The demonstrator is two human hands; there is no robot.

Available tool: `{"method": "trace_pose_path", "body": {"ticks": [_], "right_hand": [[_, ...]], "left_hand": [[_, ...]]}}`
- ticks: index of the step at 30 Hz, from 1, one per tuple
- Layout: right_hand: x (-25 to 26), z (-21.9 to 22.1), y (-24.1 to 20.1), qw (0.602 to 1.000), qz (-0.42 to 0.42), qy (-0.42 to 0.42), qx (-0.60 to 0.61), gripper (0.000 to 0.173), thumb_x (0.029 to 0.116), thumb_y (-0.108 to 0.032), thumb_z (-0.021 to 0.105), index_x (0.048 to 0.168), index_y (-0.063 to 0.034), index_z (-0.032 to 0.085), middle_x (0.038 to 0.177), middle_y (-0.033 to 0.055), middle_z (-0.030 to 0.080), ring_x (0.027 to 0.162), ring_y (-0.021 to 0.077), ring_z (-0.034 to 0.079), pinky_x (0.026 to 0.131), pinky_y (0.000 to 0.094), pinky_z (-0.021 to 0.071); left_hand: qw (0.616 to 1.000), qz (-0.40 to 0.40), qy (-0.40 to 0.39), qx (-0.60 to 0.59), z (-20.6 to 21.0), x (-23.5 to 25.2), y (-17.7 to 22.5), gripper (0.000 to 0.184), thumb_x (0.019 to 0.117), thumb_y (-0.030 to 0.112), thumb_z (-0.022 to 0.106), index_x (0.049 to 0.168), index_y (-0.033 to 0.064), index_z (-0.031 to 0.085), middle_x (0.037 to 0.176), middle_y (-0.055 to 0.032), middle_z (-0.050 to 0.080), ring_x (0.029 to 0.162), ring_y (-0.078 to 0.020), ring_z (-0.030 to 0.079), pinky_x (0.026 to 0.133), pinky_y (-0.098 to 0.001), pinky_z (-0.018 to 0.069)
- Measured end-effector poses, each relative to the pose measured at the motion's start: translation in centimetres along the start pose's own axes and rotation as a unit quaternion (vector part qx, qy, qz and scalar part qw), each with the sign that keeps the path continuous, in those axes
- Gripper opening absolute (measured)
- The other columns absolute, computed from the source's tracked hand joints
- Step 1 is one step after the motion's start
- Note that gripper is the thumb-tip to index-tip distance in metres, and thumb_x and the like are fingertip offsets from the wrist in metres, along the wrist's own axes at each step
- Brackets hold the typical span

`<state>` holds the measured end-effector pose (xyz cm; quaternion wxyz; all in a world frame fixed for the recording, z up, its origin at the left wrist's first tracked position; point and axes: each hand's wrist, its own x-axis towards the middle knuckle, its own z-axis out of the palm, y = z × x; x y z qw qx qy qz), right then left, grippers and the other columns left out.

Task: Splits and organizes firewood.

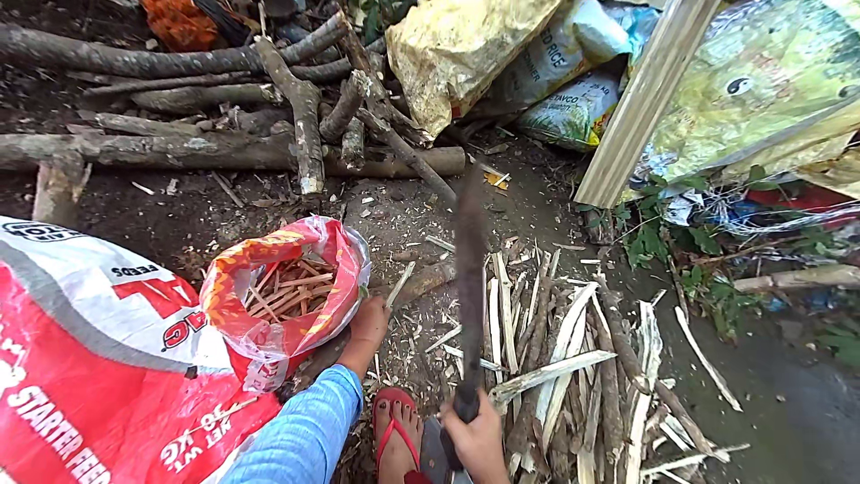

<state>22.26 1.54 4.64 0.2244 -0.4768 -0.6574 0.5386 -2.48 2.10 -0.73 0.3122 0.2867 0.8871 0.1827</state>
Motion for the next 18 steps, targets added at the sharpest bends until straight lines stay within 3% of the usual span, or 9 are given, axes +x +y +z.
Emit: {"method": "trace_pose_path", "body": {"ticks": [3,5,7,8,9,11,14,17,18], "right_hand": [[2.5,1.7,-2.4,0.974,-0.165,0.069,0.138,0.018,0.0766,-0.008,0.069,0.093,-0.0044,0.062,0.072,-0.0074,0.068,0.061,-0.0002,0.066,0.059,0.0196,0.0588],[3.4,3.6,-1.5,0.978,-0.158,0.071,0.118,0.017,0.0781,-0.006,0.069,0.094,-0.0037,0.063,0.074,-0.0054,0.068,0.063,0.0014,0.066,0.062,0.0211,0.0598],[3.5,5.0,1.4,0.998,0.015,-0.013,-0.057,0.033,0.0818,-0.006,0.073,0.110,0.0106,0.064,0.083,0.0155,0.067,0.074,0.0212,0.066,0.073,0.0382,0.0572],[4.2,5.4,2.9,0.973,0.134,-0.104,-0.157,0.043,0.0872,-0.011,0.074,0.124,0.0084,0.062,0.102,0.0238,0.069,0.094,0.0323,0.069,0.089,0.0495,0.0558],[5.1,5.9,4.4,0.937,0.212,-0.168,-0.221,0.048,0.0899,-0.016,0.074,0.131,0.0045,0.060,0.116,0.0255,0.068,0.110,0.0365,0.067,0.098,0.0547,0.0525],[6.1,6.5,5.4,0.908,0.257,-0.201,-0.261,0.050,0.0906,-0.020,0.074,0.133,0.0019,0.060,0.122,0.0250,0.067,0.117,0.0377,0.065,0.102,0.0572,0.0503],[5.2,6.5,5.3,0.916,0.258,-0.206,-0.230,0.048,0.0892,-0.017,0.075,0.130,0.0040,0.059,0.114,0.0243,0.068,0.105,0.0356,0.069,0.095,0.0545,0.0541],[4.8,5.9,5.6,0.952,0.234,-0.168,-0.103,0.031,0.0834,-0.002,0.073,0.112,0.0045,0.061,0.082,0.0147,0.065,0.064,0.0225,0.064,0.064,0.0410,0.0571],[4.6,5.4,5.3,0.959,0.228,-0.153,-0.069,0.030,0.0819,0.000,0.072,0.109,0.0048,0.061,0.077,0.0125,0.064,0.059,0.0199,0.062,0.060,0.0387,0.0563]], "left_hand": [[0.998,-0.004,0.006,-0.054,-0.5,-0.4,-0.1,0.040,0.0997,0.022,0.068,0.129,-0.0043,0.064,0.134,-0.0252,0.062,0.128,-0.0367,0.059,0.113,-0.0504,0.0435],[0.993,-0.005,0.037,-0.116,-0.7,-1.5,-1.0,0.042,0.1010,0.022,0.066,0.132,-0.0061,0.061,0.133,-0.0261,0.062,0.125,-0.0367,0.061,0.111,-0.0506,0.0458],[0.986,-0.006,0.067,-0.153,-0.7,-2.9,-2.2,0.040,0.1050,0.020,0.058,0.134,-0.0075,0.058,0.130,-0.0274,0.063,0.121,-0.0373,0.063,0.109,-0.0508,0.0473],[0.984,-0.012,0.076,-0.162,-0.5,-3.6,-2.6,0.039,0.1063,0.018,0.055,0.135,-0.0074,0.058,0.130,-0.0273,0.063,0.123,-0.0372,0.062,0.110,-0.0502,0.0465],[0.983,-0.016,0.084,-0.162,-0.2,-4.2,-2.8,0.038,0.1072,0.017,0.053,0.136,-0.0074,0.057,0.131,-0.0271,0.063,0.125,-0.0372,0.062,0.111,-0.0498,0.0457],[0.983,-0.016,0.107,-0.147,-0.1,-4.5,-2.8,0.036,0.1074,0.017,0.052,0.134,-0.0073,0.059,0.129,-0.0268,0.065,0.125,-0.0375,0.062,0.112,-0.0497,0.0447],[0.985,-0.028,0.098,-0.139,-0.1,-4.7,-3.3,0.037,0.1070,0.020,0.055,0.132,-0.0062,0.061,0.126,-0.0253,0.066,0.122,-0.0354,0.063,0.111,-0.0485,0.0452],[0.983,-0.037,0.087,-0.159,-1.1,-4.0,-3.0,0.041,0.1082,0.025,0.054,0.136,-0.0056,0.059,0.130,-0.0241,0.065,0.122,-0.0337,0.064,0.111,-0.0477,0.0449],[0.980,-0.037,0.095,-0.169,-1.3,-3.9,-3.2,0.042,0.1089,0.025,0.053,0.137,-0.0055,0.058,0.132,-0.0242,0.064,0.124,-0.0337,0.063,0.113,-0.0473,0.0437]]}}
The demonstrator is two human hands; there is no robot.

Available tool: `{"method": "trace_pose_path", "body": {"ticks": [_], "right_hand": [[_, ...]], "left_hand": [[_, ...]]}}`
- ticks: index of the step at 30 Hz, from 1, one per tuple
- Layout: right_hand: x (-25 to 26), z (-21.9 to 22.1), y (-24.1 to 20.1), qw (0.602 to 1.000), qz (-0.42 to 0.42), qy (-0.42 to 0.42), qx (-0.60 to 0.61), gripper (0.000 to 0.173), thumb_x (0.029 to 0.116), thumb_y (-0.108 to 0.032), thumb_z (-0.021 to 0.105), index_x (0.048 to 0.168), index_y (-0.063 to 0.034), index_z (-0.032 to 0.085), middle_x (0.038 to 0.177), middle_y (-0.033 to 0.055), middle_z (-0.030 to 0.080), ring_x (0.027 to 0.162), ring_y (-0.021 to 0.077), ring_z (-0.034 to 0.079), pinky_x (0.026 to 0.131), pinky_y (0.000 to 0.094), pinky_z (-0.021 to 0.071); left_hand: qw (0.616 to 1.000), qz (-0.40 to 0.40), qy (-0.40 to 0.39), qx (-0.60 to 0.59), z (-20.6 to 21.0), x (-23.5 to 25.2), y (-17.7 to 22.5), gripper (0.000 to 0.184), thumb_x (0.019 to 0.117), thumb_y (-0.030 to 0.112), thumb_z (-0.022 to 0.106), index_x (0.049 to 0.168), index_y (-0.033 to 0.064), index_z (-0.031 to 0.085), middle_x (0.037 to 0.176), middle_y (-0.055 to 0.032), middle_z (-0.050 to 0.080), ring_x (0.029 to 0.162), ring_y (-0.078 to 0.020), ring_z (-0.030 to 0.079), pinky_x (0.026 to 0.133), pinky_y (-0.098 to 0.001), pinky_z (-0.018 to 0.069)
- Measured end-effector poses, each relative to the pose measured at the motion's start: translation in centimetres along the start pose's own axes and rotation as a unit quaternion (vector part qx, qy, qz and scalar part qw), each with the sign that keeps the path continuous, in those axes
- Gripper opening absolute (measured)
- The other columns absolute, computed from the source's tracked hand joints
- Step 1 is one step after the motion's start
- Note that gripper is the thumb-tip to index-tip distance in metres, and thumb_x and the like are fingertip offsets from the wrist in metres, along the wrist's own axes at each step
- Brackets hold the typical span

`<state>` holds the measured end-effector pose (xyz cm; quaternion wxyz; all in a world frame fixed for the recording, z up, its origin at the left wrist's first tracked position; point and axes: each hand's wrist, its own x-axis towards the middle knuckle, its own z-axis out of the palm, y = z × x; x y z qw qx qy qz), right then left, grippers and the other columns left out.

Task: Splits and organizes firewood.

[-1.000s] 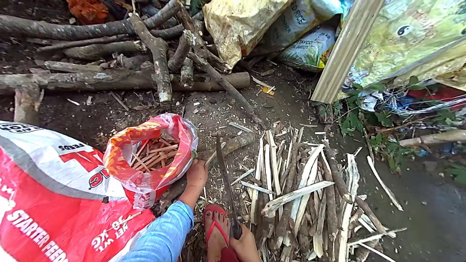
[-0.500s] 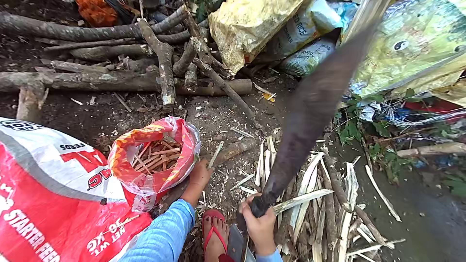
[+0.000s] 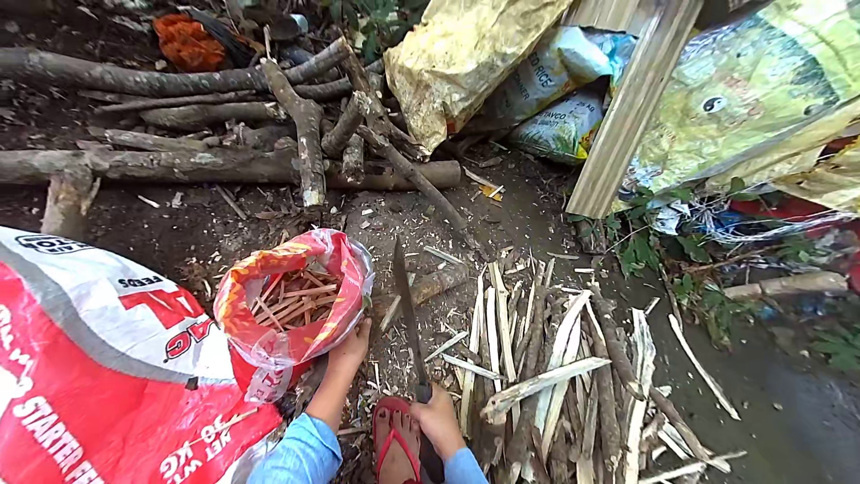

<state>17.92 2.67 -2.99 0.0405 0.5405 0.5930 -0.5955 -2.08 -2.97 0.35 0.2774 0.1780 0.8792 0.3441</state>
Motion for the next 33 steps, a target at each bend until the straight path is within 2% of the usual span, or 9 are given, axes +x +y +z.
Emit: {"method": "trace_pose_path", "body": {"ticks": [4,7,9,12,15,22,26,30,33], "right_hand": [[-3.2,-3.4,-2.3,0.985,-0.137,0.095,0.044,0.040,0.0757,-0.008,0.074,0.111,0.0084,0.064,0.077,0.0121,0.067,0.061,0.0198,0.065,0.062,0.0406,0.0581],[-4.1,-4.1,-4.7,0.931,-0.298,0.188,0.092,0.031,0.0745,-0.016,0.070,0.097,0.0048,0.064,0.070,0.0005,0.065,0.059,0.0051,0.064,0.059,0.0256,0.0572],[-3.6,-2.8,-4.8,0.918,-0.324,0.208,0.093,0.027,0.0764,-0.013,0.068,0.096,0.0053,0.063,0.071,0.0011,0.066,0.061,0.0044,0.065,0.061,0.0239,0.0581],[-1.6,-0.6,-1.8,0.986,-0.085,0.096,-0.109,0.044,0.0874,-0.012,0.075,0.123,0.0099,0.063,0.102,0.0254,0.070,0.095,0.0337,0.069,0.089,0.0500,0.0559],[1.9,0.3,0.0,0.969,0.076,0.000,-0.236,0.053,0.0912,-0.022,0.073,0.138,-0.0005,0.058,0.126,0.0241,0.067,0.121,0.0373,0.065,0.104,0.0564,0.0506],[2.3,0.2,1.0,0.977,0.054,-0.005,-0.208,0.050,0.0901,-0.018,0.074,0.134,0.0014,0.060,0.122,0.0248,0.068,0.118,0.0369,0.066,0.102,0.0554,0.0509],[2.7,-0.4,1.6,0.984,0.022,-0.041,-0.173,0.047,0.0871,-0.015,0.075,0.128,0.0037,0.061,0.114,0.0242,0.068,0.107,0.0360,0.067,0.096,0.0552,0.0526],[2.2,-1.3,1.4,0.994,0.033,-0.103,0.020,0.036,0.0842,0.003,0.068,0.118,0.0035,0.056,0.078,0.0108,0.061,0.058,0.0180,0.060,0.058,0.0347,0.0554],[0.9,-2.1,0.8,0.959,0.072,-0.168,0.215,0.015,0.0888,0.007,0.056,0.100,-0.0022,0.050,0.060,0.0028,0.053,0.045,0.0127,0.053,0.046,0.0290,0.0528]], "left_hand": [[0.998,0.035,0.035,-0.031,-0.3,0.4,-1.4,0.040,0.1095,0.020,0.050,0.138,-0.0062,0.057,0.136,-0.0260,0.062,0.130,-0.0353,0.060,0.115,-0.0479,0.0420],[0.998,0.044,0.040,-0.036,-0.9,0.9,-2.3,0.042,0.1101,0.020,0.048,0.140,-0.0072,0.055,0.140,-0.0267,0.060,0.135,-0.0354,0.056,0.118,-0.0474,0.0397],[0.996,0.055,0.061,-0.047,-1.4,1.3,-2.4,0.039,0.1088,0.017,0.050,0.138,-0.0079,0.057,0.138,-0.0260,0.061,0.133,-0.0342,0.058,0.116,-0.0466,0.0417],[0.997,0.041,0.054,-0.048,-2.4,1.0,-2.2,0.039,0.1097,0.017,0.048,0.140,-0.0059,0.056,0.141,-0.0235,0.061,0.135,-0.0317,0.056,0.118,-0.0450,0.0400],[0.999,0.028,0.011,-0.026,-2.4,1.0,-1.0,0.042,0.1109,0.021,0.046,0.144,-0.0044,0.053,0.146,-0.0236,0.057,0.140,-0.0327,0.052,0.121,-0.0460,0.0353],[0.990,-0.009,-0.129,0.064,-0.1,0.2,0.1,0.036,0.1072,0.019,0.054,0.133,-0.0050,0.060,0.130,-0.0250,0.065,0.125,-0.0350,0.062,0.111,-0.0500,0.0456],[0.950,-0.074,-0.241,0.184,2.6,-0.2,-2.4,0.046,0.1055,0.034,0.057,0.132,-0.0029,0.062,0.131,-0.0271,0.064,0.127,-0.0402,0.061,0.109,-0.0583,0.0459],[0.940,-0.097,-0.233,0.231,5.9,-0.8,-3.8,0.055,0.1038,0.035,0.061,0.144,-0.0006,0.051,0.139,-0.0254,0.060,0.130,-0.0401,0.059,0.108,-0.0581,0.0473],[0.937,-0.095,-0.214,0.260,7.0,-0.7,-3.7,0.051,0.1026,0.027,0.061,0.145,0.0000,0.049,0.145,-0.0241,0.055,0.130,-0.0399,0.059,0.106,-0.0568,0.0497]]}}
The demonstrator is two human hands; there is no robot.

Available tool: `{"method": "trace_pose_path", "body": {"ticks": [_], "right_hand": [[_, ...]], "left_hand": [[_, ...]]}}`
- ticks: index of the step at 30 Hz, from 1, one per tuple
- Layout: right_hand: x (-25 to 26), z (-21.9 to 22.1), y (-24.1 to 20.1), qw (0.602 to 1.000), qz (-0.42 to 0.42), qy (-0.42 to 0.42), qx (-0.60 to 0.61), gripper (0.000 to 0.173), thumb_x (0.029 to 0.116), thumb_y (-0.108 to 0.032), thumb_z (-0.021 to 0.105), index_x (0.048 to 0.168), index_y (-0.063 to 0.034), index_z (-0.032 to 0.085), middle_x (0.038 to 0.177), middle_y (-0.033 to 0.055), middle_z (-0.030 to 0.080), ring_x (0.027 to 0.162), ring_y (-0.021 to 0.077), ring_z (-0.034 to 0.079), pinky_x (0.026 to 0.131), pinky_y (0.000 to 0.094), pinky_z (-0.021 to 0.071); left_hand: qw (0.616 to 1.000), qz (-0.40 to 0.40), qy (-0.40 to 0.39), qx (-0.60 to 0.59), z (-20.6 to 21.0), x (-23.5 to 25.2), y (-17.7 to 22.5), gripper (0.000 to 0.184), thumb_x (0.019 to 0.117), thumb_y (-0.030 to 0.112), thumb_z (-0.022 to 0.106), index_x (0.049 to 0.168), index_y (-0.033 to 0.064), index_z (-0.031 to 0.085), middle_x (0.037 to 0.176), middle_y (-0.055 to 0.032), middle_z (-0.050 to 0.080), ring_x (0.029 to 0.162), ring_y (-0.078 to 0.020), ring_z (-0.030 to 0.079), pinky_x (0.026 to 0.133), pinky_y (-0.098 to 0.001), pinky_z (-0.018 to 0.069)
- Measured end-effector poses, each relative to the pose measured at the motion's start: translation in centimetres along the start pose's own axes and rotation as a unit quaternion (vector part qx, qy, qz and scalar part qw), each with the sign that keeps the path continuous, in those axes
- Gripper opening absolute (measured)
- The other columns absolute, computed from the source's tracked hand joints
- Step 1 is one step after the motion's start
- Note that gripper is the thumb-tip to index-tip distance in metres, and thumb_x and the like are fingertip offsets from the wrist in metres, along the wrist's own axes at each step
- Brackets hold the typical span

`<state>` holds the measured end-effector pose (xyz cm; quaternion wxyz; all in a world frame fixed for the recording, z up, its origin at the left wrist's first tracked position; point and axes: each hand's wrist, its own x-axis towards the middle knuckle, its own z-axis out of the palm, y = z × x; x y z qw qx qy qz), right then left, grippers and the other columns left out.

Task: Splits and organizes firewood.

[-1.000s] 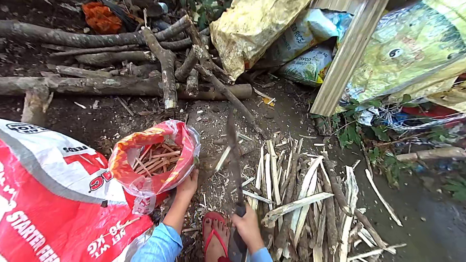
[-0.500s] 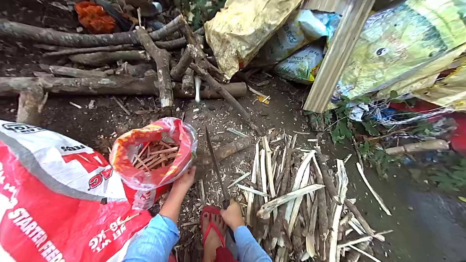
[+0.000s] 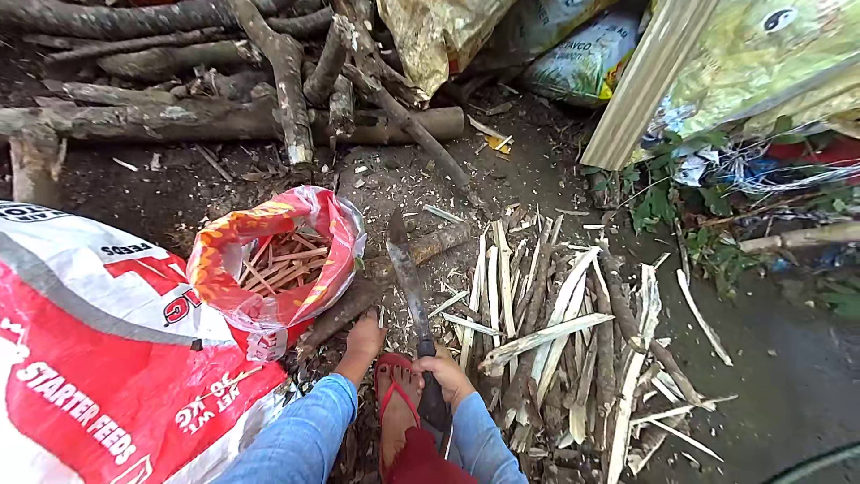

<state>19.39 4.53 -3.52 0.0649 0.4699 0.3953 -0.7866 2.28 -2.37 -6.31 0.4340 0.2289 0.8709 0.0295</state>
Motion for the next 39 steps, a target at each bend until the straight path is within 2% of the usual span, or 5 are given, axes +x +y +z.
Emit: {"method": "trace_pose_path", "body": {"ticks": [6,9,12,26,39], "right_hand": [[-3.2,-1.2,1.6,0.966,-0.065,0.120,-0.222,0.042,0.0836,-0.004,0.073,0.122,0.0059,0.059,0.083,0.0123,0.065,0.062,0.0186,0.063,0.063,0.0366,0.0577],[-6.1,-2.4,3.1,0.940,-0.086,0.163,-0.287,0.046,0.0803,-0.008,0.075,0.121,0.0077,0.063,0.089,0.0181,0.068,0.071,0.0259,0.068,0.073,0.0460,0.0585],[-8.2,-3.2,4.8,0.928,-0.097,0.189,-0.305,0.044,0.0780,-0.008,0.077,0.117,0.0089,0.065,0.086,0.0186,0.069,0.074,0.0270,0.067,0.075,0.0474,0.0567],[-10.1,-3.0,8.2,0.921,-0.018,0.176,-0.347,0.044,0.0837,-0.011,0.077,0.120,0.0093,0.065,0.097,0.0264,0.071,0.093,0.0388,0.070,0.088,0.0564,0.0539],[-10.2,-2.7,9.3,0.915,0.007,0.163,-0.368,0.045,0.0886,-0.016,0.076,0.124,0.0095,0.065,0.102,0.0277,0.072,0.098,0.0395,0.071,0.093,0.0551,0.0528]], "left_hand": [[0.995,0.072,-0.001,-0.069,-1.6,-0.9,1.6,0.040,0.1065,0.016,0.052,0.144,-0.0002,0.049,0.138,-0.0259,0.060,0.127,-0.0404,0.061,0.107,-0.0565,0.0478],[0.973,0.167,0.010,-0.161,-1.4,-1.0,2.3,0.047,0.1051,0.008,0.051,0.150,-0.0016,0.041,0.135,-0.0249,0.061,0.123,-0.0361,0.064,0.108,-0.0504,0.0492],[0.957,0.214,0.001,-0.195,-0.5,-0.6,3.1,0.045,0.1008,0.000,0.052,0.145,-0.0037,0.047,0.134,-0.0253,0.062,0.123,-0.0345,0.064,0.107,-0.0482,0.0500],[0.958,0.222,0.009,-0.181,3.2,-0.3,1.9,0.036,0.1020,0.003,0.055,0.137,-0.0050,0.056,0.130,-0.0247,0.065,0.120,-0.0333,0.065,0.108,-0.0452,0.0494],[0.959,0.235,0.066,-0.145,3.9,-1.5,2.0,0.035,0.1047,0.009,0.055,0.136,-0.0083,0.059,0.130,-0.0259,0.066,0.124,-0.0355,0.065,0.112,-0.0451,0.0458]]}}
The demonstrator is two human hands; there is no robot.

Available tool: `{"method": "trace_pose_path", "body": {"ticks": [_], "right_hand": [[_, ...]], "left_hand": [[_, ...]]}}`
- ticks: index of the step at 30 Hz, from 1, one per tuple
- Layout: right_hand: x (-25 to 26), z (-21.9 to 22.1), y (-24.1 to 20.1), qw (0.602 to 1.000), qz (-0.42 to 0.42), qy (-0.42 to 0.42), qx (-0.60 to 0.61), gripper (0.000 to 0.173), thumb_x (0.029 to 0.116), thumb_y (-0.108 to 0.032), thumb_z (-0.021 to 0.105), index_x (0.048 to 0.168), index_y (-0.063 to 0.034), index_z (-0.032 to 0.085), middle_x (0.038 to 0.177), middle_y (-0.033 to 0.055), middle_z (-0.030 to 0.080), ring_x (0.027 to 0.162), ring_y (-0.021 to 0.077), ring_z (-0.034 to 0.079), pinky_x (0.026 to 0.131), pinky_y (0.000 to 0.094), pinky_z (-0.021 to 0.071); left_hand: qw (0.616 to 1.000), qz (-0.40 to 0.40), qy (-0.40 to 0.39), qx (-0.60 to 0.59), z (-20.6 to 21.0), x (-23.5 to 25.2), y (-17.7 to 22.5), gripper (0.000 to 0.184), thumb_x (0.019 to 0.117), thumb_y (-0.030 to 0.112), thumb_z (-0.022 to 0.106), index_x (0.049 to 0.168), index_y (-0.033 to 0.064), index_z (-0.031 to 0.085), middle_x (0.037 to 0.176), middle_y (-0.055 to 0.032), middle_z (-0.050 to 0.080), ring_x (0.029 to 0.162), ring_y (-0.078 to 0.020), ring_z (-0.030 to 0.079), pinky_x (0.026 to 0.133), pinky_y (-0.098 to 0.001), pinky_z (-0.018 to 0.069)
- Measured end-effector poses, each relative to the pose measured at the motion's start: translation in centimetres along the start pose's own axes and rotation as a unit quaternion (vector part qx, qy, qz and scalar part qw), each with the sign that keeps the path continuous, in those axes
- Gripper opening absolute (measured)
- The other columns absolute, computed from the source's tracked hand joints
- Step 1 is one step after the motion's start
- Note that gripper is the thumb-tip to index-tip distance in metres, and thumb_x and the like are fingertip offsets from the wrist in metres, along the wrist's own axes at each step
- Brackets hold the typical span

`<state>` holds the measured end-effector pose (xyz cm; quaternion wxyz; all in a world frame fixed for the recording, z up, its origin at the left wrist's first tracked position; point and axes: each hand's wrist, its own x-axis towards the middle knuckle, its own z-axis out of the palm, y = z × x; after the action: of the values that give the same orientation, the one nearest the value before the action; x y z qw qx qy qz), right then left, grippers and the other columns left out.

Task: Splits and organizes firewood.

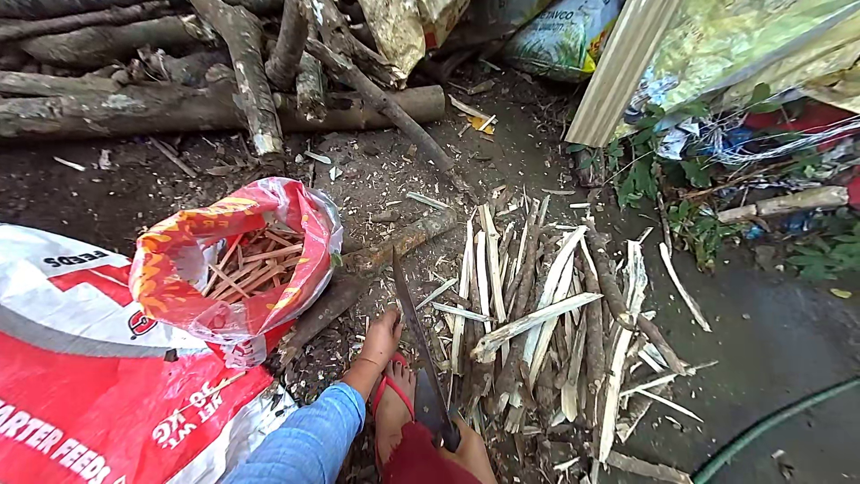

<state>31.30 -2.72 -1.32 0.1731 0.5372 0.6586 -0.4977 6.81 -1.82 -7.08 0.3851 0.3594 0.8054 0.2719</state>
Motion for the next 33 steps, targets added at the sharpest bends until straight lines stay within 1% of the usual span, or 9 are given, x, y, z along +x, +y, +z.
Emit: {"method": "trace_pose_path", "body": {"ticks": [4,9,13,18,22,25,27,30,33], "right_hand": [[-0.4,-0.3,0.1,1.000,0.010,-0.001,-0.010,0.044,0.0878,-0.013,0.075,0.124,0.0099,0.064,0.102,0.0289,0.071,0.097,0.0407,0.070,0.093,0.0559,0.0527],[-0.7,-0.5,0.3,0.998,0.043,-0.017,-0.030,0.045,0.0910,-0.014,0.072,0.128,0.0089,0.062,0.107,0.0305,0.071,0.104,0.0439,0.069,0.096,0.0584,0.0512],[-1.5,-0.2,0.0,0.999,0.039,0.001,-0.033,0.045,0.0907,-0.013,0.072,0.128,0.0104,0.062,0.106,0.0317,0.071,0.102,0.0452,0.070,0.095,0.0584,0.0517],[-0.4,0.1,0.2,0.998,0.053,-0.005,-0.038,0.046,0.0919,-0.015,0.072,0.130,0.0090,0.062,0.111,0.0305,0.071,0.108,0.0444,0.069,0.099,0.0588,0.0508],[-0.5,0.6,0.2,0.998,0.050,0.008,-0.030,0.046,0.0906,-0.014,0.073,0.129,0.0089,0.062,0.108,0.0304,0.071,0.105,0.0441,0.070,0.097,0.0583,0.0520],[0.3,0.6,0.5,0.997,0.071,-0.014,-0.037,0.045,0.0911,-0.016,0.073,0.129,0.0067,0.063,0.110,0.0288,0.071,0.107,0.0427,0.070,0.098,0.0584,0.0516],[0.0,-0.3,0.0,0.999,0.049,-0.007,-0.020,0.044,0.0899,-0.014,0.074,0.126,0.0087,0.064,0.107,0.0292,0.071,0.104,0.0427,0.070,0.096,0.0586,0.0516],[-1.2,-1.6,-1.4,0.999,-0.017,0.029,0.024,0.044,0.0856,-0.010,0.075,0.122,0.0124,0.063,0.097,0.0290,0.071,0.093,0.0411,0.071,0.090,0.0577,0.0540],[-0.9,-2.4,-3.4,0.981,-0.140,0.115,0.065,0.043,0.0805,-0.010,0.075,0.115,0.0148,0.065,0.085,0.0239,0.070,0.077,0.0325,0.070,0.077,0.0510,0.0575]], "left_hand": [[0.995,0.071,0.063,0.017,0.4,-0.3,0.3,0.030,0.1018,0.004,0.057,0.126,-0.0115,0.065,0.123,-0.0288,0.069,0.120,-0.0407,0.067,0.110,-0.0479,0.0477],[0.996,0.059,-0.007,0.063,0.2,0.2,0.0,0.030,0.1043,0.005,0.053,0.128,-0.0091,0.063,0.128,-0.0275,0.067,0.126,-0.0404,0.063,0.113,-0.0476,0.0441],[0.986,0.132,0.088,0.044,0.5,-0.4,0.0,0.024,0.0973,-0.001,0.059,0.117,-0.0106,0.069,0.115,-0.0274,0.072,0.113,-0.0428,0.069,0.105,-0.0499,0.0511],[0.996,0.061,-0.011,0.067,-0.2,0.4,0.3,0.032,0.1048,0.005,0.051,0.131,-0.0079,0.063,0.130,-0.0262,0.066,0.127,-0.0397,0.062,0.115,-0.0467,0.0431],[0.987,0.130,0.077,0.045,0.3,0.1,0.2,0.025,0.0995,0.001,0.057,0.117,-0.0102,0.070,0.116,-0.0272,0.072,0.114,-0.0420,0.069,0.105,-0.0494,0.0511],[0.997,0.053,-0.017,0.059,-0.1,0.6,0.0,0.033,0.1041,0.007,0.055,0.133,-0.0069,0.062,0.132,-0.0254,0.066,0.128,-0.0377,0.062,0.115,-0.0459,0.0435],[0.998,0.021,-0.051,0.039,-1.6,0.8,1.2,0.053,0.1015,0.009,0.062,0.150,-0.0047,0.046,0.149,-0.0258,0.053,0.140,-0.0373,0.051,0.121,-0.0456,0.0367],[0.996,0.048,0.070,-0.035,-3.6,-0.6,0.8,0.081,0.0879,0.003,0.072,0.157,-0.0079,0.031,0.159,-0.0304,0.038,0.149,-0.0423,0.038,0.124,-0.0498,0.0310],[0.966,0.092,0.232,-0.072,-5.1,-1.4,-1.3,0.070,0.0834,-0.003,0.066,0.147,-0.0163,0.040,0.148,-0.0370,0.046,0.137,-0.0485,0.050,0.116,-0.0539,0.0413]]}}
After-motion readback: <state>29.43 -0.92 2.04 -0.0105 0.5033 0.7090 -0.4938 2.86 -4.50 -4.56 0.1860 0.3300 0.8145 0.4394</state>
